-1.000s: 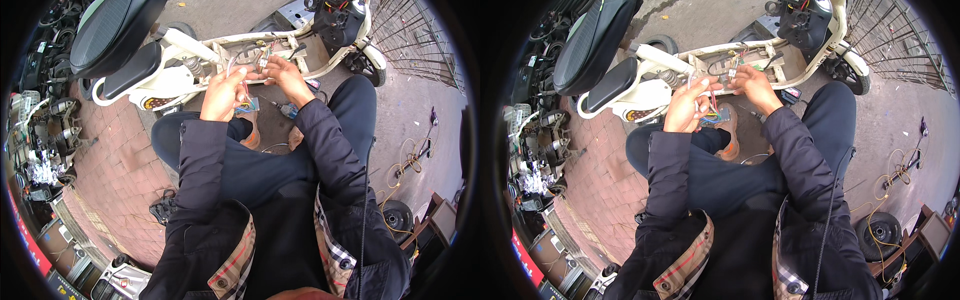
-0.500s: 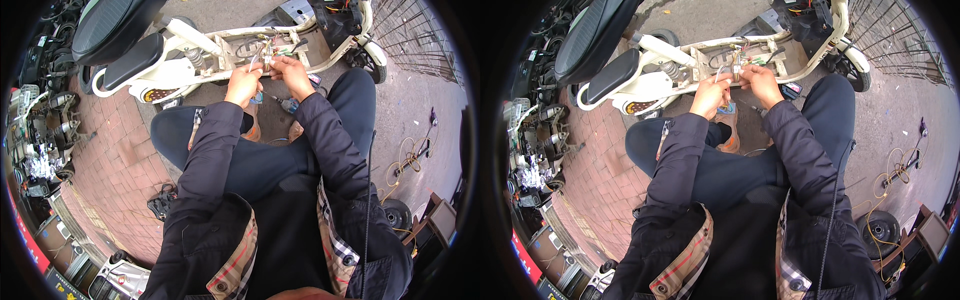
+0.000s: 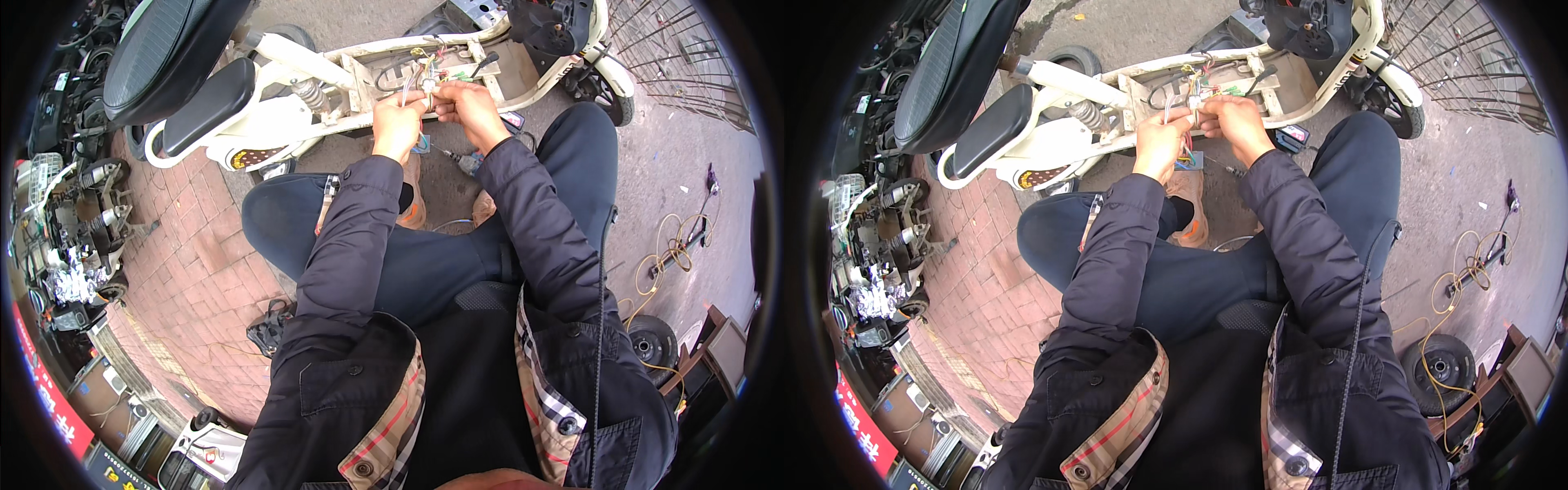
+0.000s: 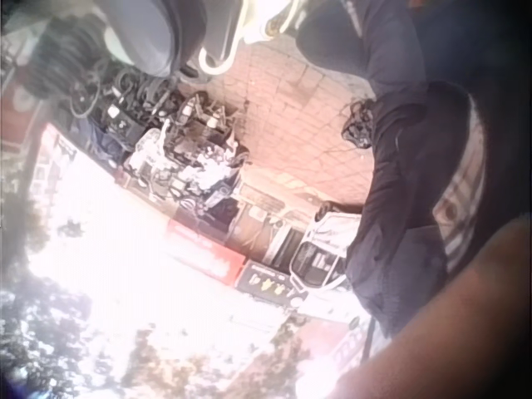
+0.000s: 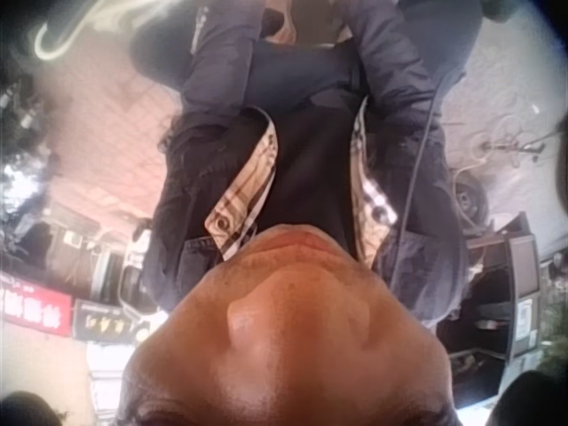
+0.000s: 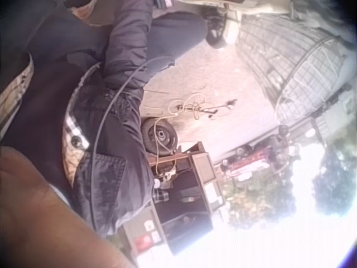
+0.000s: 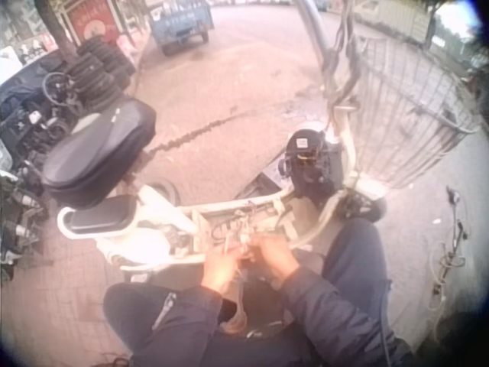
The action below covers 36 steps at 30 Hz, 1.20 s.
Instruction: The person sits on the ground and works on the exposed wiring of a white electric scooter. They strip wire ends, twist conductors together, and connect them to a small white connector, then route the wires toward the handlebar area.
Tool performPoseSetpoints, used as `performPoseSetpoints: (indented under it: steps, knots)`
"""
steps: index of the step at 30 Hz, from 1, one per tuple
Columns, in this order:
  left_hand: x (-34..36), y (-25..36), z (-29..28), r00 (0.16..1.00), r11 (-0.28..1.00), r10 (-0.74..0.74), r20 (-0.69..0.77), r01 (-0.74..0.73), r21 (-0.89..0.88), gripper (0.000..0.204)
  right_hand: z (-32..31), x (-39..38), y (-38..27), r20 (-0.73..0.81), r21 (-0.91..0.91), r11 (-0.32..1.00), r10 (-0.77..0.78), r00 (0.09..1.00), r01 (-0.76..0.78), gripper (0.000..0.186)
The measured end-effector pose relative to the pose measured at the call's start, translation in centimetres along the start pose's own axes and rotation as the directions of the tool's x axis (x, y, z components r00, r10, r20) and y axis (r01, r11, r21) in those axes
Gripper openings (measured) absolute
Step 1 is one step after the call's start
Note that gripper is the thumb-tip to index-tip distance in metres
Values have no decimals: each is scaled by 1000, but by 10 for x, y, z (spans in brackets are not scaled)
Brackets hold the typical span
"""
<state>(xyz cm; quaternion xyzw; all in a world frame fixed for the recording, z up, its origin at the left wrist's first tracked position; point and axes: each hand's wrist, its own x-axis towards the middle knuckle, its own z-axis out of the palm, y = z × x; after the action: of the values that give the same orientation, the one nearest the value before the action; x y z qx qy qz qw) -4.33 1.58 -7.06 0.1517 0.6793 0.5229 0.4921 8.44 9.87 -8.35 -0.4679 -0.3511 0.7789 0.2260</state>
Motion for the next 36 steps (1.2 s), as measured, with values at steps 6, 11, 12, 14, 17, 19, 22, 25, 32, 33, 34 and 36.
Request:
performPoseSetpoints:
  steps: [6, 11, 12, 14, 17, 19, 22, 25, 32, 33, 34, 36]
  knots:
    - [2, 2, 1, 1000, 1000, -15, 3, 15, -14, 20, -1, 5, 3, -9, -20, 999, -47, 999, 47, 13]
    - [-1, 12, 3, 995, 991, -101, 21, 102, -86, 19, -3, 3, 2, 6, -69, 994, -87, 996, 87, 16]
    - [-1, 13, 3, 995, 989, -100, 18, 101, -106, 19, -3, 2, 2, 12, -96, 990, -103, 995, 103, 18]
    - [0, 15, 4, 997, 983, -81, -5, 79, -164, 18, -3, -1, 2, 15, -133, 983, -127, 992, 128, 19]
    - [4, 18, 4, 997, 972, -71, -3, 68, -226, 17, -2, -7, 2, 20, -166, 975, -147, 989, 148, 18]
    - [6, 19, 4, 997, 964, -80, 17, 82, -254, 17, -1, -11, 2, 41, -196, 969, -147, 988, 152, 18]
    - [7, 21, 2, 994, 953, -98, 50, 108, -283, 15, -2, -13, 0, 45, -221, 964, -145, 988, 151, 19]
    - [9, 22, 1, 994, 953, -95, 54, 106, -284, 12, -4, -16, 0, 58, -243, 961, -121, 991, 132, 22]
    - [14, 16, 2, 999, 973, -34, 21, 38, -227, 10, -6, -16, 1, 70, -232, 967, -92, 993, 106, 22]
    - [15, 15, 2, 999, 975, -41, 15, 43, -219, 10, -6, -15, 1, 70, -224, 969, -87, 994, 100, 24]
    - [15, 15, 2, 999, 976, -29, 15, 31, -217, 11, -6, -15, 1, 69, -217, 971, -88, 994, 101, 25]
    - [15, 15, 3, 999, 980, -35, 3, 35, -195, 12, -6, -15, 2, 73, -205, 974, -80, 994, 94, 24]
